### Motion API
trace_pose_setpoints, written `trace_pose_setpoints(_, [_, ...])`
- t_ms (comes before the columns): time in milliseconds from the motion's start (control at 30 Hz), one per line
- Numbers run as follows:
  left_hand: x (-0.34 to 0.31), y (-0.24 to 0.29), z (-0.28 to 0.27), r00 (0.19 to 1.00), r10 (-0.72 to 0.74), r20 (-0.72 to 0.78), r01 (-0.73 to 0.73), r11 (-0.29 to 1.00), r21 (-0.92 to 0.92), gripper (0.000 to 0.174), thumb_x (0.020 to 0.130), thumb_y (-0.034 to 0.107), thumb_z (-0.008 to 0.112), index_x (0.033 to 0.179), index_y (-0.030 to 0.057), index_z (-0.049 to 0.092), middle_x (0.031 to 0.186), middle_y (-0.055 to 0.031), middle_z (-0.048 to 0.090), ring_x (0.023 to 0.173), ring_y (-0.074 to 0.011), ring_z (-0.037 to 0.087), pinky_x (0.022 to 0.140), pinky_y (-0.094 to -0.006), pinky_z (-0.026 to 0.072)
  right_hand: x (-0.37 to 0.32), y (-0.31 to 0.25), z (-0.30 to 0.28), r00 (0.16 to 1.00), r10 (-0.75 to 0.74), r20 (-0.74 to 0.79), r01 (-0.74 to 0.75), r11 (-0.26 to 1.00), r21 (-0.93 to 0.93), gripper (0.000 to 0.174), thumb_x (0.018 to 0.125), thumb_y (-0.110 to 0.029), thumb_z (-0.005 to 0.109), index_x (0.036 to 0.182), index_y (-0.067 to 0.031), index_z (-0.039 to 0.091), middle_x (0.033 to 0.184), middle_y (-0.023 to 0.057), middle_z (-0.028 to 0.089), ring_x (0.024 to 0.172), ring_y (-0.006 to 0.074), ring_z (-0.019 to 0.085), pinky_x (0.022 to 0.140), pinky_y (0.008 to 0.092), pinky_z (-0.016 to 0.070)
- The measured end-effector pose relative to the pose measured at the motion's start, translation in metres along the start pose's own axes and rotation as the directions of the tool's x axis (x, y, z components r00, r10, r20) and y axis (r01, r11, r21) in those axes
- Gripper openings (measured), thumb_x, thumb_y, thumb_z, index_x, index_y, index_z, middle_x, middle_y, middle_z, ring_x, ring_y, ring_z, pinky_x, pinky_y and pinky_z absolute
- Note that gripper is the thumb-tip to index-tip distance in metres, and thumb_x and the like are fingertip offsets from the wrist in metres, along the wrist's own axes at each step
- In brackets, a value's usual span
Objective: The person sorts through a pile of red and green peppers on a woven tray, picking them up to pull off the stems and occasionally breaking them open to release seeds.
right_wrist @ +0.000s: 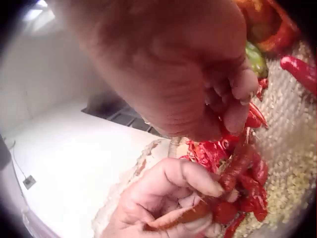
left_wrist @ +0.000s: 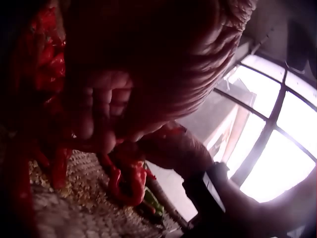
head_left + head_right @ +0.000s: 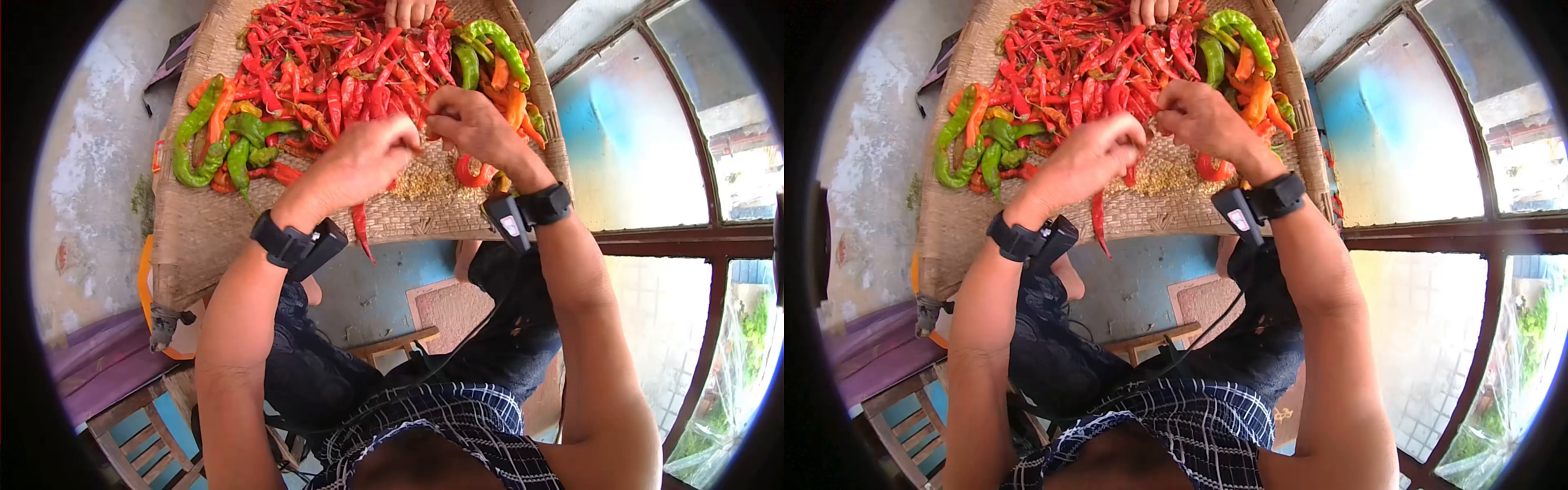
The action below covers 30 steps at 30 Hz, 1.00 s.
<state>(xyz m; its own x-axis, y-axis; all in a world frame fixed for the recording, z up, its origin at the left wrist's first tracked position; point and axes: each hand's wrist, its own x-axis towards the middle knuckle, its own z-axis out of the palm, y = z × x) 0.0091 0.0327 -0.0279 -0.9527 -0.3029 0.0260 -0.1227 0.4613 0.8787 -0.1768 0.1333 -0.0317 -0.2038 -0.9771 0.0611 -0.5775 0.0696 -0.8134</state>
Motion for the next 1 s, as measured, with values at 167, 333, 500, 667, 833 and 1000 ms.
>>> trace_pose_setpoints(167, [0.003, -0.005, -0.02, 0.984, -0.173, -0.052, 0.124, 0.856, -0.502, 0.013, 0.093, 0.015, 0.051, 0.103, 0.0068, 0.053, 0.086, 0.0017, 0.058, 0.068, -0.003, 0.051, 0.062, -0.0173, 0.0433, -0.019, -0.026, -0.003, 0.989, 0.08, 0.125, -0.124, 0.909, 0.398, 0.038, 0.084, -0.024, 0.069, 0.111, -0.0027, 0.055, 0.073, -0.0023, 0.058, 0.063, 0.0053, 0.053, 0.054, 0.0197, 0.0444])
trace_pose_setpoints(333, [0.002, -0.007, -0.015, 0.98, -0.143, 0.138, 0.197, 0.789, -0.582, 0.018, 0.093, 0.018, 0.053, 0.107, 0.0069, 0.053, 0.083, 0.0033, 0.056, 0.065, -0.002, 0.051, 0.058, -0.0167, 0.0434, -0.018, -0.027, 0.011, 0.969, 0.079, 0.236, -0.156, 0.932, 0.327, 0.029, 0.083, -0.025, 0.071, 0.103, -0.0055, 0.063, 0.072, -0.0043, 0.058, 0.06, 0.0044, 0.049, 0.052, 0.0198, 0.0408])
trace_pose_setpoints(500, [0.002, -0.007, -0.021, 0.975, -0.221, -0.015, 0.186, 0.853, -0.487, 0.022, 0.093, 0.018, 0.053, 0.11, 0.0053, 0.052, 0.084, 0.0024, 0.056, 0.064, -0.002, 0.051, 0.057, -0.0167, 0.0436, -0.007, -0.02, -0.016, 0.918, 0.216, 0.332, -0.271, 0.954, 0.129, 0.024, 0.085, -0.025, 0.068, 0.097, -0.0044, 0.065, 0.07, -0.0032, 0.058, 0.06, 0.0058, 0.051, 0.051, 0.0216, 0.0411])
trace_pose_setpoints(667, [0.003, -0.009, -0.025, 0.949, -0.246, -0.197, 0.113, 0.848, -0.518, 0.026, 0.093, 0.022, 0.054, 0.112, 0.0043, 0.051, 0.084, 0.0016, 0.055, 0.069, -0.0039, 0.053, 0.062, -0.0184, 0.0461, 0.021, -0.013, -0.019, 0.909, -0.096, -0.405, 0.243, 0.913, 0.329, 0.046, 0.087, -0.035, 0.065, 0.114, 0.0012, 0.057, 0.083, 0.0055, 0.063, 0.065, 0.0084, 0.056, 0.051, 0.0233, 0.0441])
trace_pose_setpoints(833, [0.005, -0.007, -0.02, 0.959, -0.207, -0.193, 0.059, 0.814, -0.578, 0.024, 0.094, 0.021, 0.053, 0.111, 0.0045, 0.051, 0.085, 0.0014, 0.055, 0.074, -0.0051, 0.055, 0.068, -0.0195, 0.0478, 0.001, -0.031, 0.007, 0.99, 0.139, -0.033, -0.128, 0.967, 0.222, 0.055, 0.082, -0.041, 0.069, 0.105, 0.0074, 0.059, 0.081, 0.0108, 0.065, 0.063, 0.0138, 0.059, 0.053, 0.0293, 0.0464])
trace_pose_setpoints(1000, [0.0, 0.0, -0.023, 0.973, -0.159, -0.168, 0.096, 0.939, -0.329, 0.019, 0.091, 0.019, 0.056, 0.102, 0.0036, 0.056, 0.083, -0.0001, 0.058, 0.071, -0.0066, 0.054, 0.066, -0.0235, 0.0469, -0.009, -0.021, 0.031, 0.956, 0.05, 0.29, -0.075, 0.994, 0.074, 0.022, 0.088, -0.024, 0.063, 0.092, -0.0024, 0.061, 0.071, 0.0013, 0.061, 0.063, 0.0061, 0.054, 0.052, 0.0212, 0.0409])
